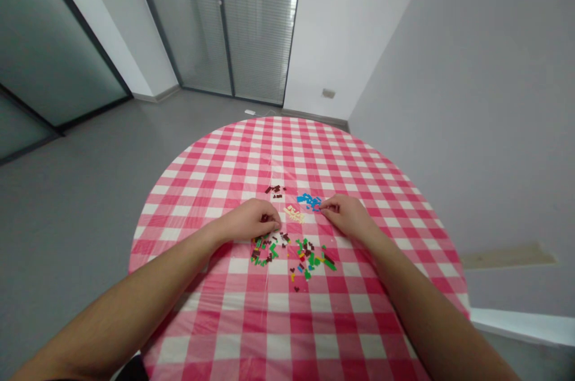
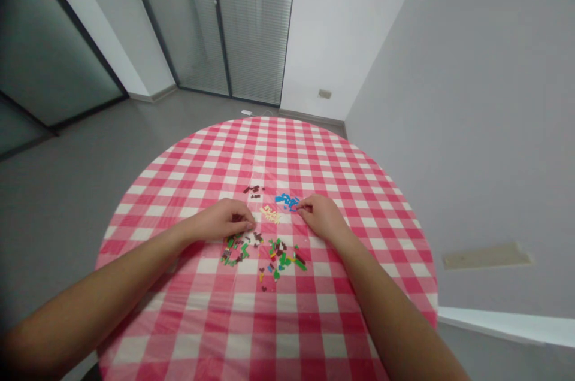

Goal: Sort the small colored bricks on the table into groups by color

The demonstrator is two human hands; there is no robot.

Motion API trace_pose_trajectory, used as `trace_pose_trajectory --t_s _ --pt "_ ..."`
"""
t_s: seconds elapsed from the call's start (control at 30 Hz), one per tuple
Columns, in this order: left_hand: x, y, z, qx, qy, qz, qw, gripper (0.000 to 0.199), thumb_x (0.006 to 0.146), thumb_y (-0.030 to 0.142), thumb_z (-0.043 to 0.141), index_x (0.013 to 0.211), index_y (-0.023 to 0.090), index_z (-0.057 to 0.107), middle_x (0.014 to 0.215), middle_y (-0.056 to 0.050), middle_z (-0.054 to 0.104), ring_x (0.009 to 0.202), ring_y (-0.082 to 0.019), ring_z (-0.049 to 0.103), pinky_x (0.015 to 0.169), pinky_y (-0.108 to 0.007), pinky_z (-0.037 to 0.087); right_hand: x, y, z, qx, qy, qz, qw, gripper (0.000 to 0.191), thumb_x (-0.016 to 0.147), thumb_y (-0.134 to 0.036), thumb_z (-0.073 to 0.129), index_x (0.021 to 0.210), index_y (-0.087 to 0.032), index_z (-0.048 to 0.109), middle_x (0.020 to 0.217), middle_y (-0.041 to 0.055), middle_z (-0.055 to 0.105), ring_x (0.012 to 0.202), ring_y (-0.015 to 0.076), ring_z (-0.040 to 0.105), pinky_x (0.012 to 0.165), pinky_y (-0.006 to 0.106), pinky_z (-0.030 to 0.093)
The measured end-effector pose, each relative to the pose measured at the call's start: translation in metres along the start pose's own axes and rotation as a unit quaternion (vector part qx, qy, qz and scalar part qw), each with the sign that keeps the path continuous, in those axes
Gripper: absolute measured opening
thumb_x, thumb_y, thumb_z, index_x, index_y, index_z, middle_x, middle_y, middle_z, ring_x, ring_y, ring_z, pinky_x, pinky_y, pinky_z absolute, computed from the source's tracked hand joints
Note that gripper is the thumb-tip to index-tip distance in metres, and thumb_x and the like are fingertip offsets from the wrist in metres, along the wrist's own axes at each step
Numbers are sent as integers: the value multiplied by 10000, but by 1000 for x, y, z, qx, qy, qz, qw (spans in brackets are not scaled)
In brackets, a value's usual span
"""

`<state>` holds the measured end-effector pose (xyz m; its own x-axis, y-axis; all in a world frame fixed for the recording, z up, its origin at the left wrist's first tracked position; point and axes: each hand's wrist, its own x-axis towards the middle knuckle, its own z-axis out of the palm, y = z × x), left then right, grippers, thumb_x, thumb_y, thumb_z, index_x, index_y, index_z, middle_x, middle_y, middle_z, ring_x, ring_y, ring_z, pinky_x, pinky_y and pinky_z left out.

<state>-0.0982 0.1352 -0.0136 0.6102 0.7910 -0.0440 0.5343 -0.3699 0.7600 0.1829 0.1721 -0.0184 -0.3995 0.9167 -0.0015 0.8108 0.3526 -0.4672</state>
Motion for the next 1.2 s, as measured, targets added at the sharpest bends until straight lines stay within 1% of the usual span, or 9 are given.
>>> trace_pose_trajectory --t_s 0.17,0.23,0.3,0.4,0.5,0.57,0.7,0.8,1.2 --pt "0 -1 0 1 -2 0 1000 173 815 205 563 850 147 722 775 -37 714 729 -158 637 672 -234 451 -1 -2 -1 -3 20 -19 1000 202 837 -234 572 897 -206 762 892 84 722 786 210 641 677 295 447" --pt "0 -2 0 0 -4 3 1000 174 818 204 559 849 146 721 783 -40 715 728 -157 637 668 -234 450 -2 -6 -3 6 27 -48 998 197 838 -239 576 912 -205 756 890 76 716 787 200 636 689 291 450" --pt "0 -3 1 -1 -2 4 1000 171 820 206 560 842 148 720 785 -42 715 721 -155 635 663 -233 448 -6 -13 -5 27 10 -88 996 196 835 -231 580 930 -201 748 883 68 713 783 185 631 696 282 452" --pt "1 -4 1 3 3 5 1000 171 823 219 564 835 151 720 778 -41 712 705 -150 628 654 -233 442 -15 -30 -8 67 -77 -138 985 177 829 -212 587 892 -199 751 827 49 714 735 160 625 671 260 449" --pt "1 -3 1 5 3 2 1000 178 826 237 564 838 153 720 763 -33 705 696 -149 620 650 -232 438 -25 -47 -8 96 -222 -196 950 171 830 -205 606 897 -217 763 797 25 719 707 134 622 658 232 440" --pt "1 -2 1 4 1 -2 1000 183 826 249 566 844 155 722 743 -27 699 693 -151 617 651 -231 439 -30 -55 -5 95 -263 -218 935 174 823 -196 618 911 -221 766 767 15 712 661 119 602 614 216 419" --pt "1 0 0 5 1 -4 1000 183 821 251 570 856 159 724 725 -23 694 694 -155 617 657 -233 440 -35 -61 2 52 -269 -228 934 191 764 -173 663 920 -220 763 821 14 718 695 124 601 625 211 411" --pt "2 0 0 5 1 -1 1000 177 819 238 566 846 156 721 740 -27 697 696 -153 619 647 -229 437 -36 -62 4 27 -267 -222 937 197 763 -169 645 918 -216 758 851 18 725 723 134 613 644 217 413" --pt "2 1 0 8 -1 8 1000 170 820 201 549 810 145 709 772 -29 704 703 -141 630 629 -209 430 -41 -74 4 -11 -235 -211 949 253 736 -113 569 873 -229 748 861 16 726 758 157 629 673 240 418"
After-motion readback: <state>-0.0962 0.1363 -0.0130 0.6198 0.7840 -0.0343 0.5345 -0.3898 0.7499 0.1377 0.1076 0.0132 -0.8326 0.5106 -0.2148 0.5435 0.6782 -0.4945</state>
